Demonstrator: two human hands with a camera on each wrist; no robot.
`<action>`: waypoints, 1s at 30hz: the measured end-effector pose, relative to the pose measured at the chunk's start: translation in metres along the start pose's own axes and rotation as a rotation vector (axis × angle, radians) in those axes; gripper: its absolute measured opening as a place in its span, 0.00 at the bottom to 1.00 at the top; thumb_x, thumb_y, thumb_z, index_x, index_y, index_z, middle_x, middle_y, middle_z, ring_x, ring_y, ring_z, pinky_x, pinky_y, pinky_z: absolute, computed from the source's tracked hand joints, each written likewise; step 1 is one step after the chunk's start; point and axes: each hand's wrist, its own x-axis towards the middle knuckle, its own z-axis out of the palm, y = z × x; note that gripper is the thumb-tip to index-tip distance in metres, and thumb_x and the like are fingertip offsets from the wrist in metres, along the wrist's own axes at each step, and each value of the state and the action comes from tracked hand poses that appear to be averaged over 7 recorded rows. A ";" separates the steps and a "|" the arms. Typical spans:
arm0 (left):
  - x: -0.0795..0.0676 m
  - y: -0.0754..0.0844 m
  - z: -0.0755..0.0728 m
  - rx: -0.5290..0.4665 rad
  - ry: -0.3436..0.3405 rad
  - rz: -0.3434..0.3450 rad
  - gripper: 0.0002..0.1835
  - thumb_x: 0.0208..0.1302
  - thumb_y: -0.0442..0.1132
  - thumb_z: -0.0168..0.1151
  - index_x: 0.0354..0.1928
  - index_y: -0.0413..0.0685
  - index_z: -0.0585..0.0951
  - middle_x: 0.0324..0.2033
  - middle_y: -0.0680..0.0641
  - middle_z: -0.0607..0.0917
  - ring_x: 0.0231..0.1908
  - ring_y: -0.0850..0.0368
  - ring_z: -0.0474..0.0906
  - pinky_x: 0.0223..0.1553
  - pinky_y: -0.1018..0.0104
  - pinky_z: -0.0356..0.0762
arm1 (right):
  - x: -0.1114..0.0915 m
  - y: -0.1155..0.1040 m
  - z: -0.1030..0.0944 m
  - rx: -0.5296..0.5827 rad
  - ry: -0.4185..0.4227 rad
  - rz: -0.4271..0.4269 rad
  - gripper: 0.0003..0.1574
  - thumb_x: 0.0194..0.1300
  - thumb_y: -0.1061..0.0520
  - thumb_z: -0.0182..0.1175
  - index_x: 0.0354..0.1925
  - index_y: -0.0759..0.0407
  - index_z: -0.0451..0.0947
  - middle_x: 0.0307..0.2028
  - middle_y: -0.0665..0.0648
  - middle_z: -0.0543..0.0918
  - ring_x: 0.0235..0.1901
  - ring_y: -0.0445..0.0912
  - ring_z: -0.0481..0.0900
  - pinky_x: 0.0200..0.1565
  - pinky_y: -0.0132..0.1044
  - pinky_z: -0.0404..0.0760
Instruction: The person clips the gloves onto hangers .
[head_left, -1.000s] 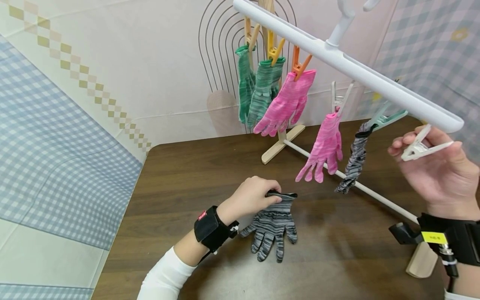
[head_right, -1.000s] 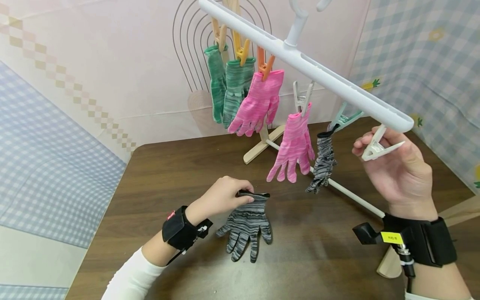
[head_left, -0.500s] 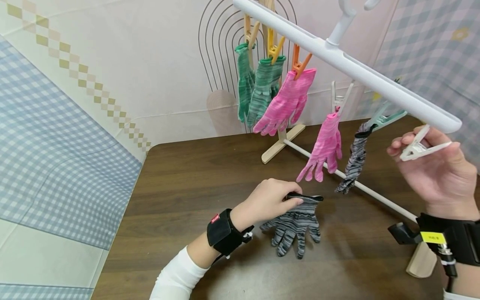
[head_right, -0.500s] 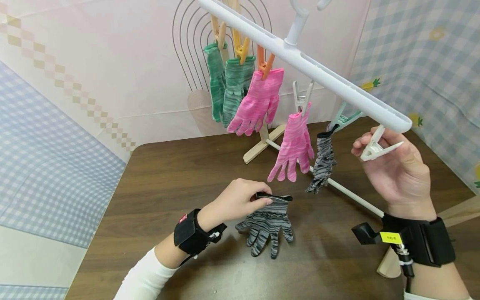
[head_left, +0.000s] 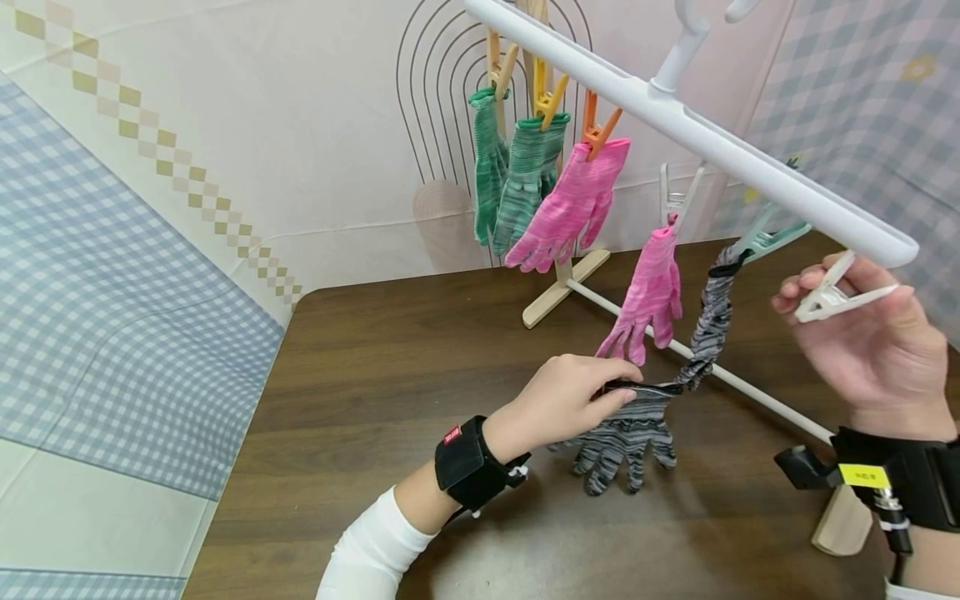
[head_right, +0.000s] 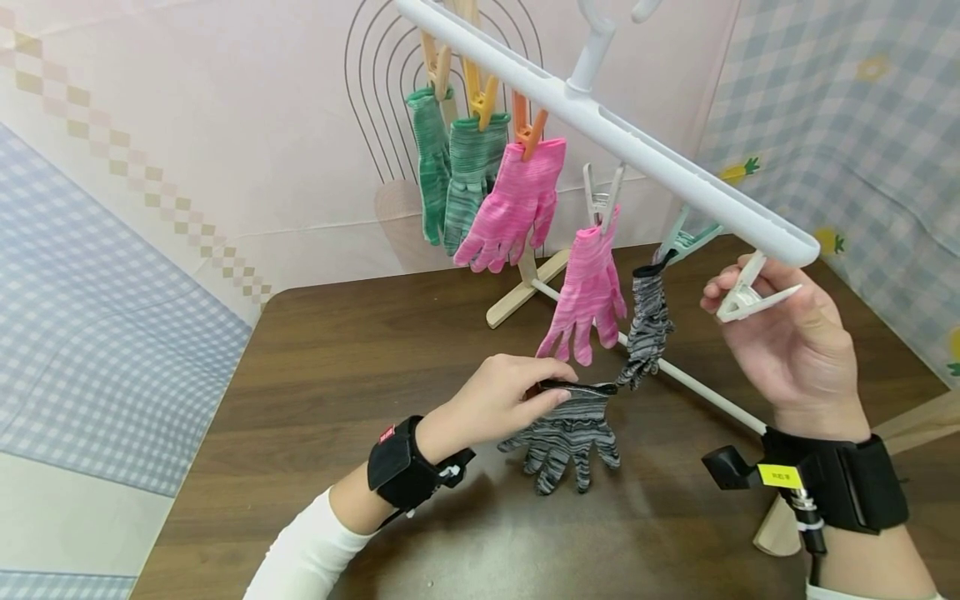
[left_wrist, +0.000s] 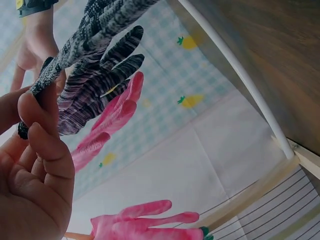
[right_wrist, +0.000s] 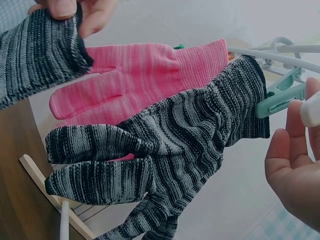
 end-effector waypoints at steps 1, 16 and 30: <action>0.001 0.001 0.000 0.004 0.008 0.003 0.11 0.62 0.43 0.52 0.43 0.50 0.78 0.35 0.57 0.83 0.28 0.73 0.73 0.35 0.83 0.68 | 0.000 0.000 0.000 -0.002 0.004 -0.001 0.23 0.63 0.66 0.45 0.54 0.79 0.61 0.49 0.76 0.71 0.50 0.65 0.68 0.56 0.46 0.61; 0.019 0.013 0.005 -0.028 0.179 0.012 0.10 0.61 0.41 0.53 0.42 0.50 0.79 0.33 0.56 0.83 0.22 0.70 0.67 0.29 0.83 0.63 | -0.002 0.000 -0.004 -0.012 -0.003 -0.016 0.24 0.63 0.66 0.44 0.55 0.80 0.60 0.49 0.77 0.70 0.50 0.65 0.68 0.56 0.47 0.62; 0.036 0.017 0.011 0.038 0.304 0.048 0.09 0.59 0.40 0.56 0.40 0.50 0.80 0.35 0.56 0.84 0.32 0.71 0.78 0.35 0.85 0.68 | 0.001 0.004 0.004 0.005 0.008 -0.010 0.23 0.63 0.67 0.44 0.54 0.81 0.61 0.48 0.77 0.70 0.50 0.64 0.68 0.56 0.46 0.62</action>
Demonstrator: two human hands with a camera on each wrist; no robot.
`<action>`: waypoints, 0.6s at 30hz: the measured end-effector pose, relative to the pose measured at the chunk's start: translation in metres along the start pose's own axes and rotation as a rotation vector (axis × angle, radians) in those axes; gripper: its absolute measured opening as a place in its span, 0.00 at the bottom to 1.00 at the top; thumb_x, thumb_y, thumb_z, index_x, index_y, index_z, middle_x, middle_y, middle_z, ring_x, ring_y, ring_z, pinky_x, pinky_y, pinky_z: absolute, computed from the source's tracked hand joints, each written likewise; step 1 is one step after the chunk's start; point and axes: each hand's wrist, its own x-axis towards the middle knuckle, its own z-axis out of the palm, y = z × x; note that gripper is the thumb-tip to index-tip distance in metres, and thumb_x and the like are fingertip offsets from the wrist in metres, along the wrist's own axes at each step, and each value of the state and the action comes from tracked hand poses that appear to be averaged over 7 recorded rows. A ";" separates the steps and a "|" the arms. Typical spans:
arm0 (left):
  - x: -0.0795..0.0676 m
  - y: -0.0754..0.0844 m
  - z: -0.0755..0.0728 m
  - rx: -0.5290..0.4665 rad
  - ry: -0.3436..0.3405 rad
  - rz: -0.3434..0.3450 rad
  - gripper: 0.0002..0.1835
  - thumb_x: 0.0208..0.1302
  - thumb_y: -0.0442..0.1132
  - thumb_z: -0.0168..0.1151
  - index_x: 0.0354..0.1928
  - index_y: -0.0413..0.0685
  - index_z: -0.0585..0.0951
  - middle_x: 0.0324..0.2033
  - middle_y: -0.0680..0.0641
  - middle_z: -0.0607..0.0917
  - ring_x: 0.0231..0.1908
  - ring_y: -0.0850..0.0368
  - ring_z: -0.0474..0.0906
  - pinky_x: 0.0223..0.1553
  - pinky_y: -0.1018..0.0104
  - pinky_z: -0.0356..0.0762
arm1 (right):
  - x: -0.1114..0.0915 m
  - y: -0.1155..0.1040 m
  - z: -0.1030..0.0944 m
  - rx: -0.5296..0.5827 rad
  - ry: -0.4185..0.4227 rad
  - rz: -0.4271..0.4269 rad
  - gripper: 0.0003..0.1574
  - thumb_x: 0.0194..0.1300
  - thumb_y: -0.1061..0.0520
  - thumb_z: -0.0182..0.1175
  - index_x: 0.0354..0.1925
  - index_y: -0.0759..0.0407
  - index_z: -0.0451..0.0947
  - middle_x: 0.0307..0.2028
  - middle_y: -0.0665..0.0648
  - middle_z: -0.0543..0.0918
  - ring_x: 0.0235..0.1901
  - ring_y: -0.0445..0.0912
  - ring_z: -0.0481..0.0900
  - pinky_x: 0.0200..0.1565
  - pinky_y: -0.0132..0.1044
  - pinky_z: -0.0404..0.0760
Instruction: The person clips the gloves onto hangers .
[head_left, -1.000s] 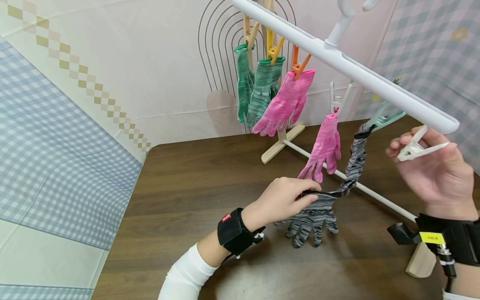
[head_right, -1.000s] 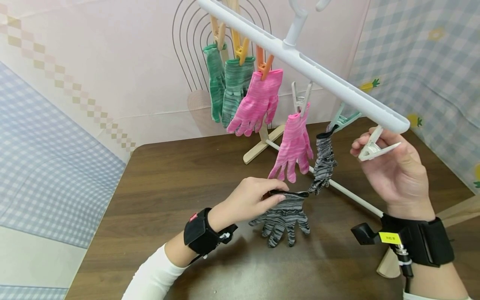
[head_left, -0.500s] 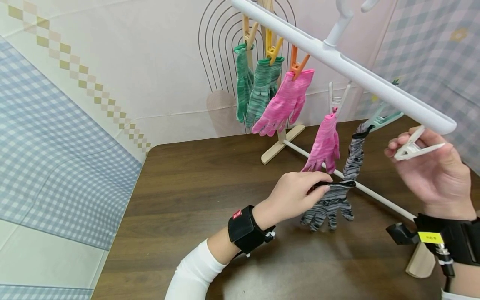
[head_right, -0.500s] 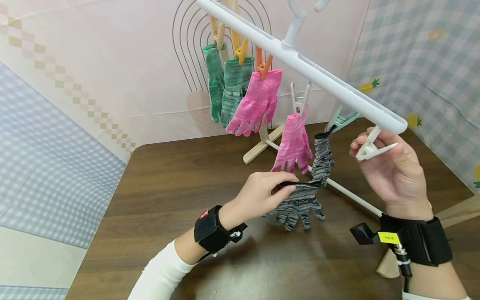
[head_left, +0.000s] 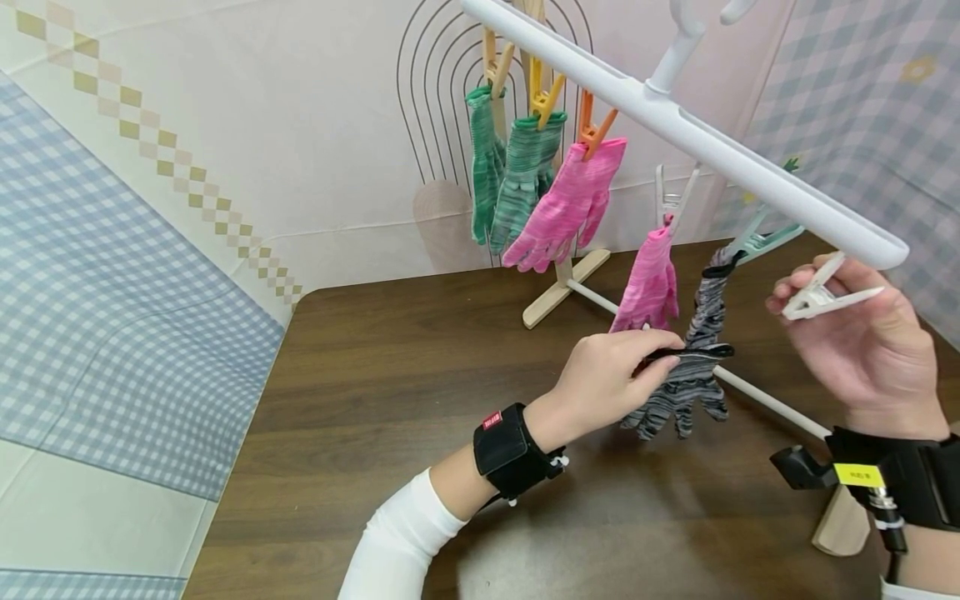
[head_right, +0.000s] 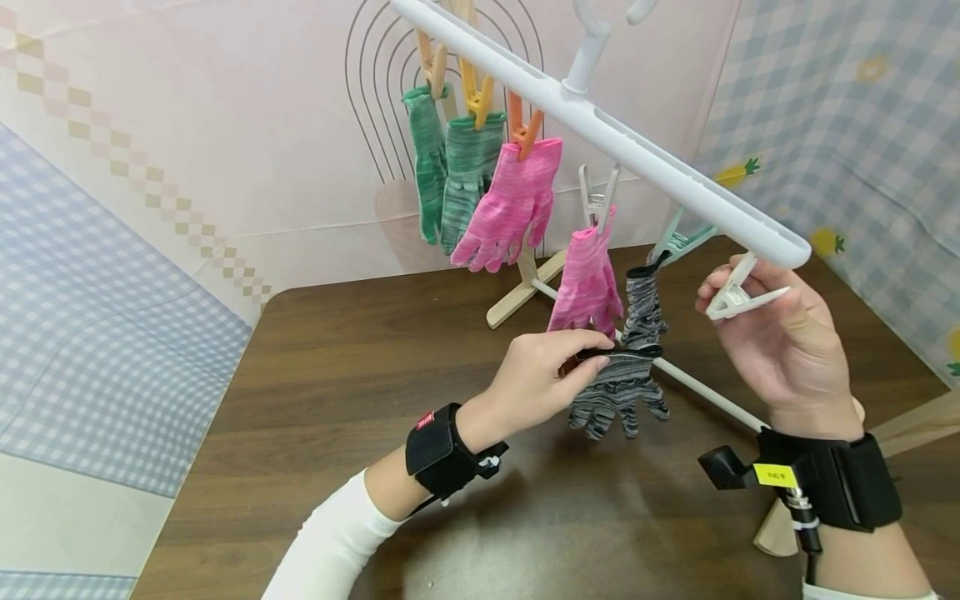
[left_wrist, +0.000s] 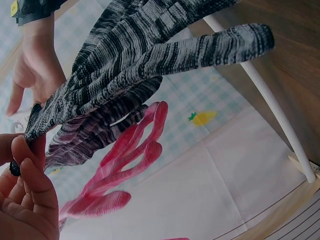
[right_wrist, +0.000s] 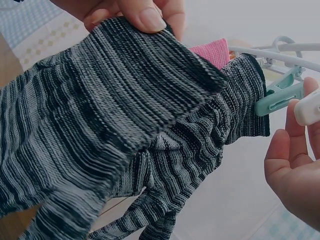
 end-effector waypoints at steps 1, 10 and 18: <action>0.001 0.000 0.001 -0.003 0.006 0.002 0.09 0.59 0.40 0.56 0.40 0.49 0.80 0.35 0.56 0.84 0.31 0.71 0.77 0.34 0.85 0.68 | 0.000 0.000 0.001 -0.003 0.005 0.002 0.23 0.63 0.67 0.44 0.54 0.81 0.61 0.48 0.77 0.71 0.50 0.64 0.68 0.56 0.46 0.62; 0.008 0.003 0.010 -0.037 0.032 -0.014 0.09 0.58 0.40 0.57 0.40 0.49 0.81 0.33 0.56 0.84 0.23 0.72 0.71 0.27 0.86 0.62 | -0.003 -0.002 -0.001 -0.038 0.050 0.024 0.23 0.63 0.67 0.45 0.54 0.80 0.61 0.48 0.75 0.72 0.50 0.63 0.69 0.56 0.47 0.63; 0.016 0.009 0.019 0.042 0.035 -0.029 0.09 0.59 0.44 0.56 0.40 0.53 0.80 0.29 0.59 0.83 0.20 0.73 0.67 0.22 0.86 0.56 | -0.004 -0.001 -0.004 -0.044 0.074 0.035 0.23 0.62 0.67 0.46 0.53 0.79 0.63 0.48 0.74 0.73 0.49 0.62 0.69 0.55 0.46 0.63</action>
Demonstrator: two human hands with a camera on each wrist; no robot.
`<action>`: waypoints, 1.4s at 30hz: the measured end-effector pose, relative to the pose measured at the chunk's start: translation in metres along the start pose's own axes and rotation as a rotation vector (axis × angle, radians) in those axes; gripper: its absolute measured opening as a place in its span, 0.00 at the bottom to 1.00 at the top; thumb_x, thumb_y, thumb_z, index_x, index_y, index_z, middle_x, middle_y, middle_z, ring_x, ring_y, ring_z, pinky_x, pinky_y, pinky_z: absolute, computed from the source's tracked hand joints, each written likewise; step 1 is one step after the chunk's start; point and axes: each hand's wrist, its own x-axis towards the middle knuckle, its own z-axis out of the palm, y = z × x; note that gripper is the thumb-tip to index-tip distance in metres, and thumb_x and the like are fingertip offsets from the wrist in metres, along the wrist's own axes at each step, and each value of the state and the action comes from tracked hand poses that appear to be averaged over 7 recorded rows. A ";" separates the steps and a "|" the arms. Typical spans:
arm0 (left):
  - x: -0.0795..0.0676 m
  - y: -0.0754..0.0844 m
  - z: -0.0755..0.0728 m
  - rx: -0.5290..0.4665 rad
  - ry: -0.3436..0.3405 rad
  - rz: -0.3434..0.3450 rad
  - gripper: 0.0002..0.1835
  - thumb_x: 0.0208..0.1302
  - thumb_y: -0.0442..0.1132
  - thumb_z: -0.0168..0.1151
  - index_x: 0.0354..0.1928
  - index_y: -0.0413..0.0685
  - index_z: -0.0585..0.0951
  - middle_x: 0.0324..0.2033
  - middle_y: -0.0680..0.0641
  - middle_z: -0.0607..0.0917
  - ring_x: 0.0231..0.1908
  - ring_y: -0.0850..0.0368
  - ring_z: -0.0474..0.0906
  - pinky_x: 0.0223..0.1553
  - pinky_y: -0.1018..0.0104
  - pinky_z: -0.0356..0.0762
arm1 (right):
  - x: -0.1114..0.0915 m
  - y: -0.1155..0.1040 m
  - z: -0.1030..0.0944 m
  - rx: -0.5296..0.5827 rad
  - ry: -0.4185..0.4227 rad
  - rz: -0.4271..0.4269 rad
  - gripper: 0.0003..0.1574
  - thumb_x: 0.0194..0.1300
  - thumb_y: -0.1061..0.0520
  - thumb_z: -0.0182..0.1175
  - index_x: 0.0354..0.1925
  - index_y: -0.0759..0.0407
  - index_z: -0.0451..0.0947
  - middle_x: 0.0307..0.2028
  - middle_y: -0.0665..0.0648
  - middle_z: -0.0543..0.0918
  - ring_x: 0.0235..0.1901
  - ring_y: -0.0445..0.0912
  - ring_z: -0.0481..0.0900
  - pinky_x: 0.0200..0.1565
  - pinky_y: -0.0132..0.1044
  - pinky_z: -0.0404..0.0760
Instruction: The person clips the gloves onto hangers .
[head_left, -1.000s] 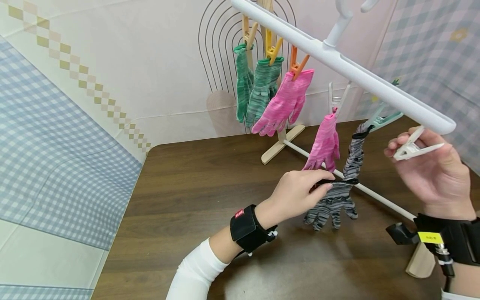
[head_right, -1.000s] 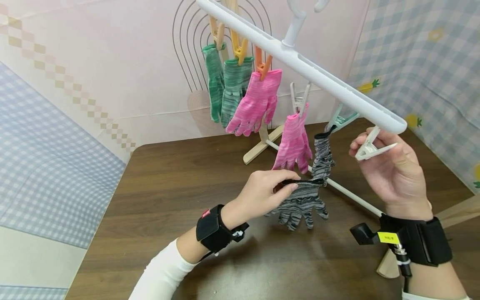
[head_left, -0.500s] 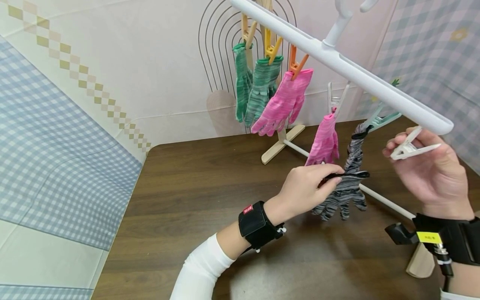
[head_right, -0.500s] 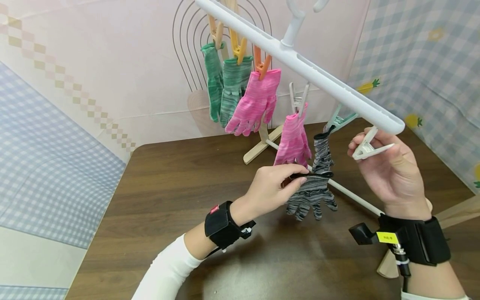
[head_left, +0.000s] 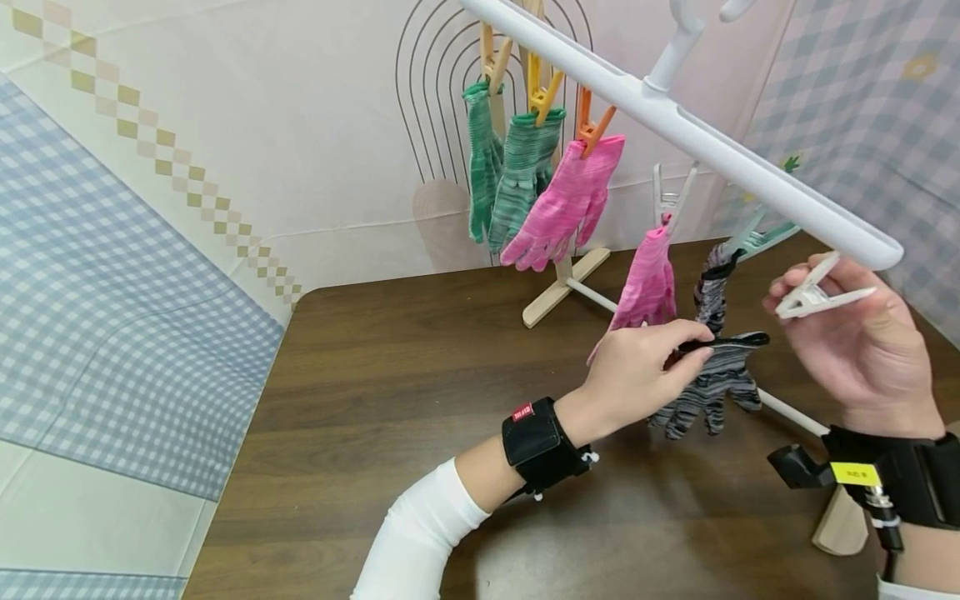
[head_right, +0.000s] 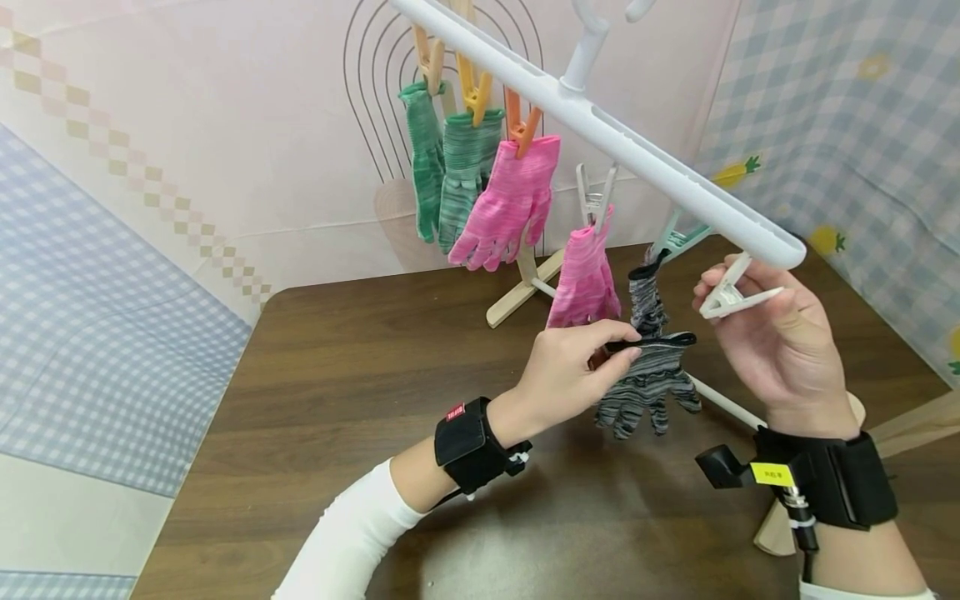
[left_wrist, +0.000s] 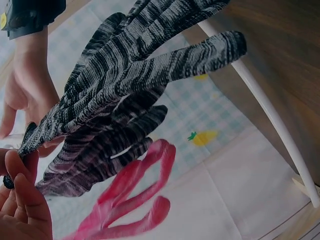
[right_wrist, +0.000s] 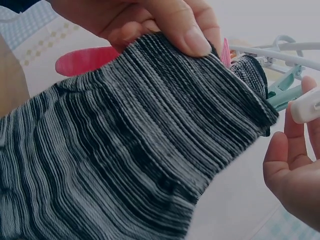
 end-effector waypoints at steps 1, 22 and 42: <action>0.001 0.001 0.001 0.006 0.000 -0.001 0.09 0.59 0.44 0.55 0.40 0.53 0.80 0.29 0.60 0.83 0.20 0.73 0.67 0.22 0.86 0.56 | 0.000 0.000 0.000 0.005 -0.002 0.000 0.22 0.61 0.67 0.47 0.53 0.79 0.63 0.48 0.75 0.73 0.49 0.62 0.69 0.55 0.46 0.62; 0.023 0.012 0.014 0.025 -0.037 -0.060 0.11 0.61 0.45 0.52 0.43 0.56 0.79 0.31 0.62 0.82 0.21 0.74 0.67 0.20 0.87 0.54 | -0.003 0.000 -0.006 0.002 0.087 -0.034 0.20 0.58 0.71 0.50 0.49 0.83 0.66 0.42 0.75 0.76 0.48 0.62 0.70 0.56 0.45 0.61; 0.031 0.022 0.017 0.076 -0.063 -0.034 0.11 0.62 0.47 0.51 0.45 0.59 0.78 0.24 0.64 0.79 0.20 0.76 0.65 0.19 0.85 0.53 | -0.004 0.006 -0.002 0.015 0.180 -0.070 0.17 0.59 0.71 0.48 0.46 0.82 0.68 0.39 0.75 0.77 0.45 0.60 0.74 0.52 0.46 0.68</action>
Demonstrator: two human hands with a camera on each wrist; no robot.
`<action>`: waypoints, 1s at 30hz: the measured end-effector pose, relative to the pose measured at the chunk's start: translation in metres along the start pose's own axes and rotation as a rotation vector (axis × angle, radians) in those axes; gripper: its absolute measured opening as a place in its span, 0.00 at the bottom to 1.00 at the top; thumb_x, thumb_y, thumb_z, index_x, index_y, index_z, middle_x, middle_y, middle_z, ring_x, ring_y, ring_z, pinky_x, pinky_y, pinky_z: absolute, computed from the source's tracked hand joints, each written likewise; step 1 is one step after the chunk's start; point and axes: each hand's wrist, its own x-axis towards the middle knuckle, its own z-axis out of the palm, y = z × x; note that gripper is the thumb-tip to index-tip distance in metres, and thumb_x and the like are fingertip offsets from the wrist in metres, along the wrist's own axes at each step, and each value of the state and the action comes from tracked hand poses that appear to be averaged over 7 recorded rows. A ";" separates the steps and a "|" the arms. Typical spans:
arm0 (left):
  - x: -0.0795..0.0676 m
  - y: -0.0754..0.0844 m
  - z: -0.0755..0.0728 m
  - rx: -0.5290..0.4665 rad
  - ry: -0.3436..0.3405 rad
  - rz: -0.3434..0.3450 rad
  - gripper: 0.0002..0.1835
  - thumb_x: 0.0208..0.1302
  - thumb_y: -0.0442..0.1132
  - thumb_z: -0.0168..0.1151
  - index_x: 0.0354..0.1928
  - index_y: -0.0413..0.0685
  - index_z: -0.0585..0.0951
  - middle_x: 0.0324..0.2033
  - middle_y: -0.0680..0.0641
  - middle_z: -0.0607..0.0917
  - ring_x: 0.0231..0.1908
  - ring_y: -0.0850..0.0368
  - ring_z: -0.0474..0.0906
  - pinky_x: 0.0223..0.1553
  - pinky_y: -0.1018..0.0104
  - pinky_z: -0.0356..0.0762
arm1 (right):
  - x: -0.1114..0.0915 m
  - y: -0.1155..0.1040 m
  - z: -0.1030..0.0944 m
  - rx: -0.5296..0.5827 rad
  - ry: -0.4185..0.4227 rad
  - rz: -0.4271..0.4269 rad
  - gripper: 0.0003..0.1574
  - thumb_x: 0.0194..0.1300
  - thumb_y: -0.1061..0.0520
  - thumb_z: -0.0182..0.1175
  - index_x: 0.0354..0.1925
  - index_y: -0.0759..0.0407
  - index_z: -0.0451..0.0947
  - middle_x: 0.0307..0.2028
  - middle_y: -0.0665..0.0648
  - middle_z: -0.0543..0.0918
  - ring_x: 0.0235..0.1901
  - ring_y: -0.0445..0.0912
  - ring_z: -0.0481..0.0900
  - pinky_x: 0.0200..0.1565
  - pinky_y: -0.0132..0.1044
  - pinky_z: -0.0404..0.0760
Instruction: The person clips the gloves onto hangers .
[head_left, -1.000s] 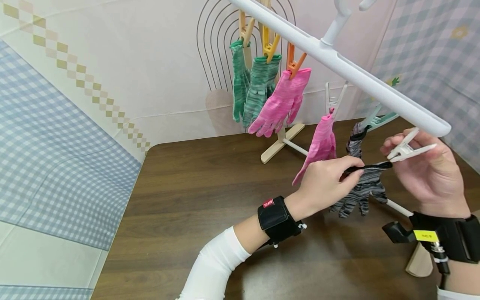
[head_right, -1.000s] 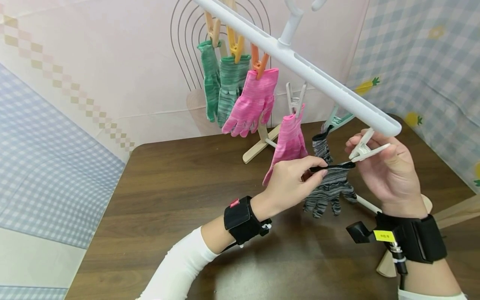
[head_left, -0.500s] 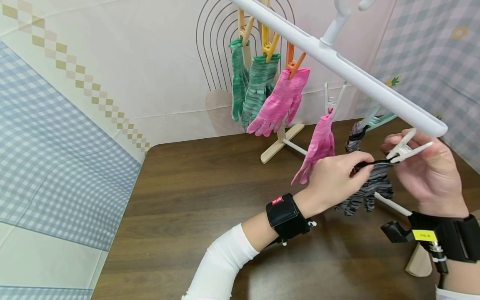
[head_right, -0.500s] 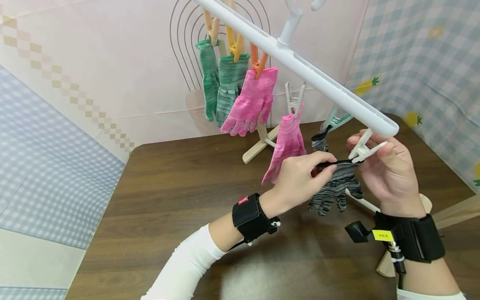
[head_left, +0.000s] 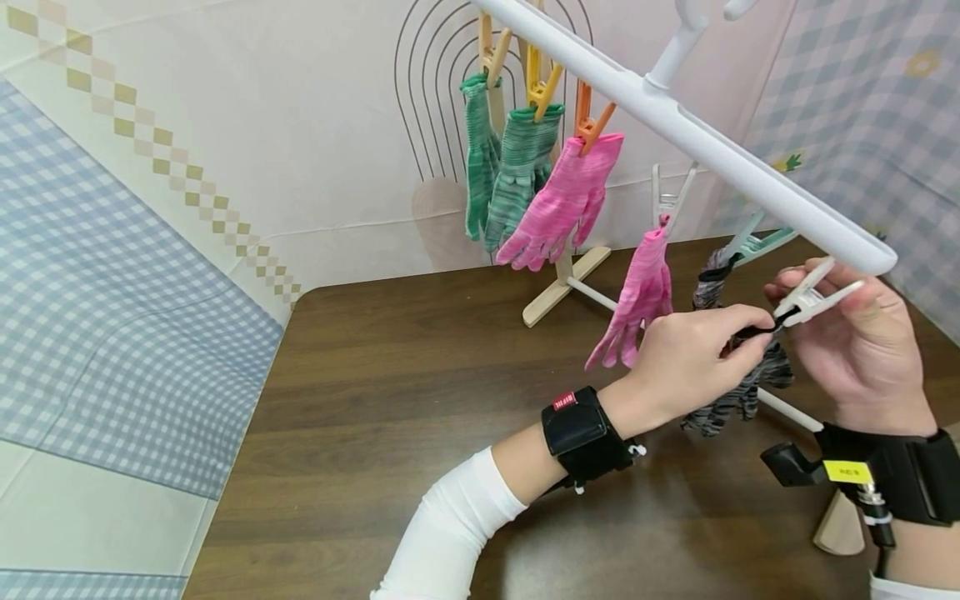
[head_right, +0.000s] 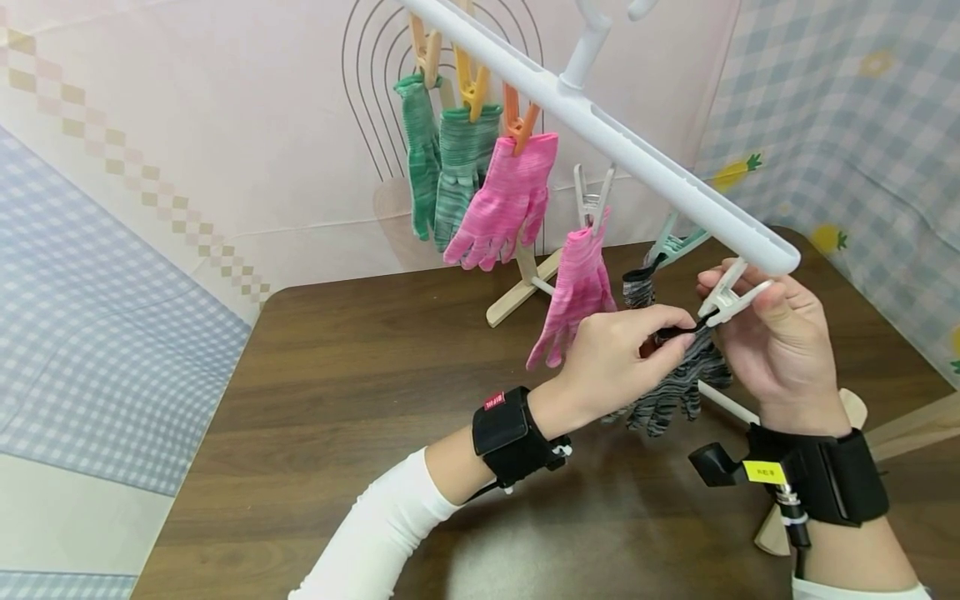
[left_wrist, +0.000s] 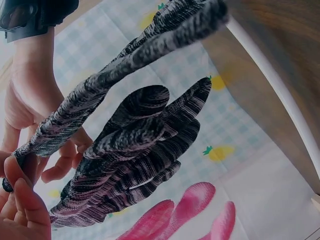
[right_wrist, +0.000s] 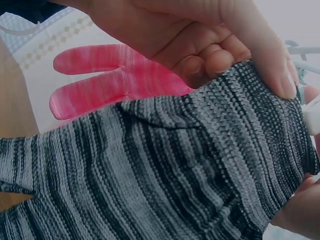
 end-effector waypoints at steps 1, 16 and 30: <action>0.000 0.000 0.000 0.001 0.008 0.001 0.11 0.62 0.47 0.51 0.45 0.59 0.78 0.23 0.64 0.79 0.19 0.76 0.66 0.19 0.85 0.52 | 0.000 0.000 0.000 0.002 -0.001 0.001 0.17 0.59 0.71 0.48 0.46 0.82 0.68 0.39 0.75 0.77 0.45 0.60 0.74 0.51 0.47 0.68; 0.002 0.002 -0.002 -0.015 0.099 -0.039 0.10 0.61 0.45 0.52 0.42 0.57 0.79 0.25 0.63 0.81 0.20 0.77 0.68 0.19 0.87 0.53 | 0.001 0.001 0.003 -0.008 0.006 -0.025 0.16 0.59 0.71 0.48 0.44 0.82 0.69 0.39 0.75 0.77 0.44 0.60 0.75 0.52 0.46 0.68; 0.004 0.007 -0.001 0.054 0.127 0.021 0.11 0.60 0.45 0.52 0.42 0.58 0.80 0.33 0.64 0.83 0.24 0.77 0.73 0.19 0.87 0.55 | 0.000 0.003 0.007 0.011 0.067 -0.085 0.13 0.58 0.70 0.48 0.36 0.84 0.70 0.39 0.75 0.77 0.42 0.62 0.76 0.46 0.47 0.72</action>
